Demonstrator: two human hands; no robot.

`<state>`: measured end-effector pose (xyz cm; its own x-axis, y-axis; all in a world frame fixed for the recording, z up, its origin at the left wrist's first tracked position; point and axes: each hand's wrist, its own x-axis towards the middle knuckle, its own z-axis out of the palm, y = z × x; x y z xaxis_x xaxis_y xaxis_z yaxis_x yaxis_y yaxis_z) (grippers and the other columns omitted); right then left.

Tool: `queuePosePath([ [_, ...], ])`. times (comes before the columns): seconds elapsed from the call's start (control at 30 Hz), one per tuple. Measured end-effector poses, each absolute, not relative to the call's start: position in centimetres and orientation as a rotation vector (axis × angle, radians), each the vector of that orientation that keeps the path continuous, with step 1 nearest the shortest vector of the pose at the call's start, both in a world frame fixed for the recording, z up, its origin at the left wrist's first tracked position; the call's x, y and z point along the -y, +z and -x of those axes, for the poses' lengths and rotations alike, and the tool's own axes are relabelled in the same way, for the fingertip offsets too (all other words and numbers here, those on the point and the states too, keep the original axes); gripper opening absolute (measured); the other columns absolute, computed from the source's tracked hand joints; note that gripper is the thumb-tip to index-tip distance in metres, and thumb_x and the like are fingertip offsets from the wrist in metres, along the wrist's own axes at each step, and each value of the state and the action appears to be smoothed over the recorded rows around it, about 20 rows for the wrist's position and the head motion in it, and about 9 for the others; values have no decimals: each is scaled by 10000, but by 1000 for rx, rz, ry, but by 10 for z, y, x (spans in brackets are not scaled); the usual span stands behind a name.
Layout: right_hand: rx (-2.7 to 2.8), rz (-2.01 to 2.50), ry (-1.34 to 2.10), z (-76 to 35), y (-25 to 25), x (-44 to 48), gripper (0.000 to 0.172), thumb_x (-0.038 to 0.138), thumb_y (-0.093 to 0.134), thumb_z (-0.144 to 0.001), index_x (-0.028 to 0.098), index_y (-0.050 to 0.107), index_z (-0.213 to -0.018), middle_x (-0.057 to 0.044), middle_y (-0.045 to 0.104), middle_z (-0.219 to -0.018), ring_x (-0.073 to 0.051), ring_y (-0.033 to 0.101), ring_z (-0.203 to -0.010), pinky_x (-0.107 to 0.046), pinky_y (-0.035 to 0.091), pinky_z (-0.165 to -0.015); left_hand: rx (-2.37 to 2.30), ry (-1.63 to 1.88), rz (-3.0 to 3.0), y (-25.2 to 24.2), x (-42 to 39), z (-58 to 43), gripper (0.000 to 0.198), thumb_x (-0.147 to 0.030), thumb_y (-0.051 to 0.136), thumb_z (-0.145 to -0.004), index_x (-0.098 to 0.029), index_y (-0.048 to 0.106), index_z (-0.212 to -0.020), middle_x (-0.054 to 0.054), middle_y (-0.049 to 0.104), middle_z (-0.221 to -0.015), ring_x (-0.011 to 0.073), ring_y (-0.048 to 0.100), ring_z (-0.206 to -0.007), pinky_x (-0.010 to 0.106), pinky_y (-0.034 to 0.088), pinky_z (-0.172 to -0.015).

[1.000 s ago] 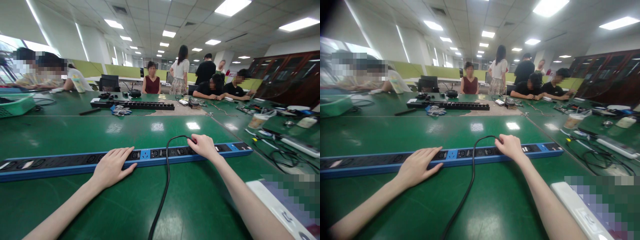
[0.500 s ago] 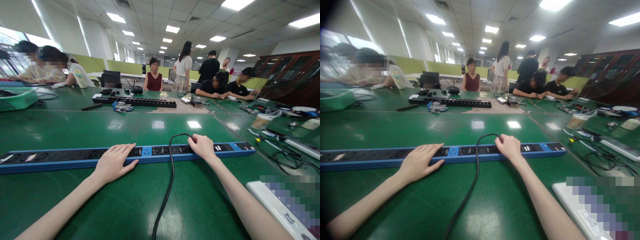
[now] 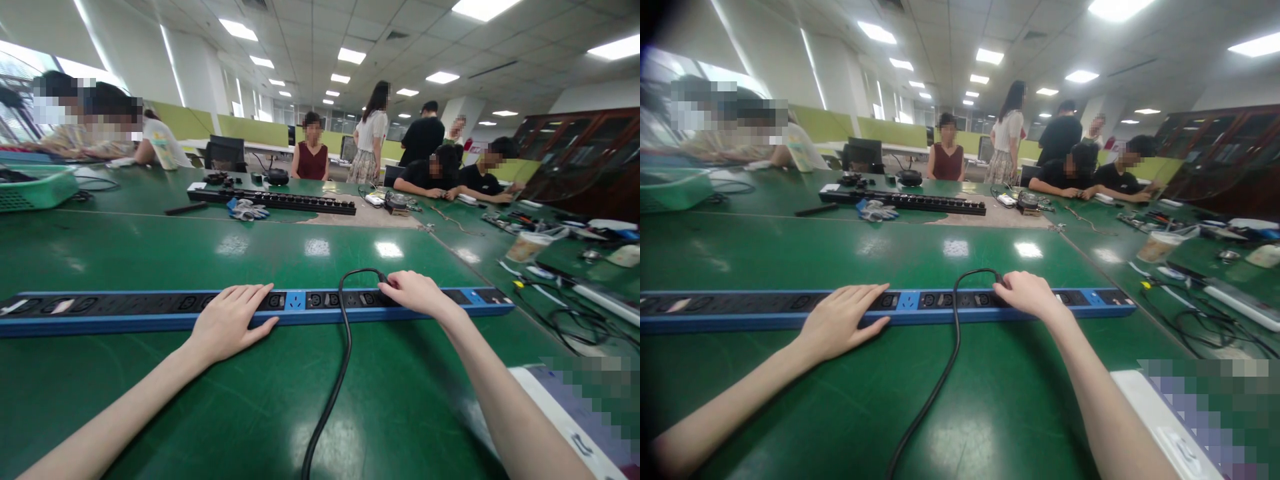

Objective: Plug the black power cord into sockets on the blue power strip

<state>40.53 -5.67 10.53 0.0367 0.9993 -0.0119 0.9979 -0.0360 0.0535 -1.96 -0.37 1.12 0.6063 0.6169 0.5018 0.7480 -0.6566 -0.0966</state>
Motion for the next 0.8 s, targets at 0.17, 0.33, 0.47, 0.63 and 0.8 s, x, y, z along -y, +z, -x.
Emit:
queuePosePath([
  [0.17,-2121,-2199,62,-401,106,56,505,617,423,-986,216,686,-826,-123,744,-874,-283,707,-810,-318,414,-665,1118,-634,2549,12,4,20,700,-641,526,-941,-231,527,-1509,133,673,-1375,334,635,-1242,500,452,-1098],
  [0.33,-2046,-2284,-28,-399,100,52,512,601,387,-1002,219,699,-860,-132,745,-896,-301,715,-870,-339,447,-704,1124,-654,2543,11,4,20,701,-649,519,-938,-237,535,-1505,131,680,-1365,339,642,-1229,509,455,-1092],
  [0.47,-2067,-2277,-22,-398,99,54,517,599,381,-1006,209,705,-906,-152,750,-954,-311,716,-903,-356,466,-732,1126,-670,2537,10,3,19,705,-656,525,-929,-244,541,-1501,132,685,-1356,345,645,-1225,509,460,-1084],
  [0.63,-2025,-2323,-51,-396,100,54,499,569,364,-1014,210,693,-905,-159,753,-977,-325,720,-916,-362,472,-717,1126,-649,2544,11,3,19,699,-645,523,-936,-239,535,-1505,128,683,-1359,338,644,-1225,505,456,-1093],
  [0.8,-2010,-2333,-44,-390,101,57,488,551,385,-1022,200,711,-933,-174,753,-997,-319,722,-928,-377,487,-770,1125,-653,2525,10,3,19,714,-660,516,-932,-237,533,-1507,136,682,-1360,347,646,-1226,515,462,-1086],
])
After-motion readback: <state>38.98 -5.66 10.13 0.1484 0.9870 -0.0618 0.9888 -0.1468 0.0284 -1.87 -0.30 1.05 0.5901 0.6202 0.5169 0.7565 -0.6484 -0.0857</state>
